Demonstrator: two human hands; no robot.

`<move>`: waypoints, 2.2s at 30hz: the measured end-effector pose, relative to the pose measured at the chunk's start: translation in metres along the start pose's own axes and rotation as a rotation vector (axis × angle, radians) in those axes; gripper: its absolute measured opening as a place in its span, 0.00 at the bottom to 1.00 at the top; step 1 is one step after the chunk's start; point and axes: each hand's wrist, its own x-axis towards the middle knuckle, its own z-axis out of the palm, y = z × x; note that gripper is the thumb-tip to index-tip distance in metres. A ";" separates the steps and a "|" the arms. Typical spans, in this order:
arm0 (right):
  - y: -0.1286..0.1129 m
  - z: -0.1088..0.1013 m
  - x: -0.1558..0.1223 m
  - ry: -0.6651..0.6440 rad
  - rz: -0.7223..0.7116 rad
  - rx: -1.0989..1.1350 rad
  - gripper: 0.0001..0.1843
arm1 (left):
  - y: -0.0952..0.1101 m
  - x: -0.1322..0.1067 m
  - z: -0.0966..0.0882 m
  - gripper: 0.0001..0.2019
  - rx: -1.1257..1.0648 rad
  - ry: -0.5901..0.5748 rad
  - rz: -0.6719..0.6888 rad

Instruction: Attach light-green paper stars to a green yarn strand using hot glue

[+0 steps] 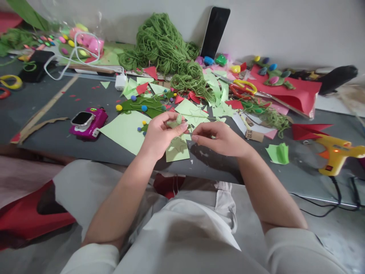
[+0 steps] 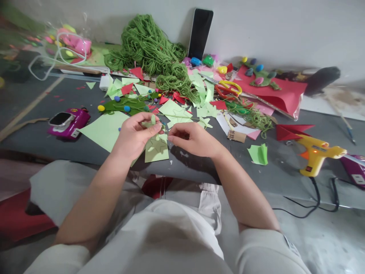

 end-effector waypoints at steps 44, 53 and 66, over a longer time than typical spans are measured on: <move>0.004 -0.002 0.003 0.005 0.023 0.101 0.09 | -0.005 -0.003 0.000 0.17 0.078 0.127 0.031; 0.008 -0.011 0.003 0.196 -0.001 0.124 0.14 | -0.003 -0.004 0.000 0.17 0.146 0.159 0.074; 0.004 0.000 0.008 0.226 0.060 0.282 0.17 | 0.002 -0.005 0.004 0.16 0.262 0.148 0.092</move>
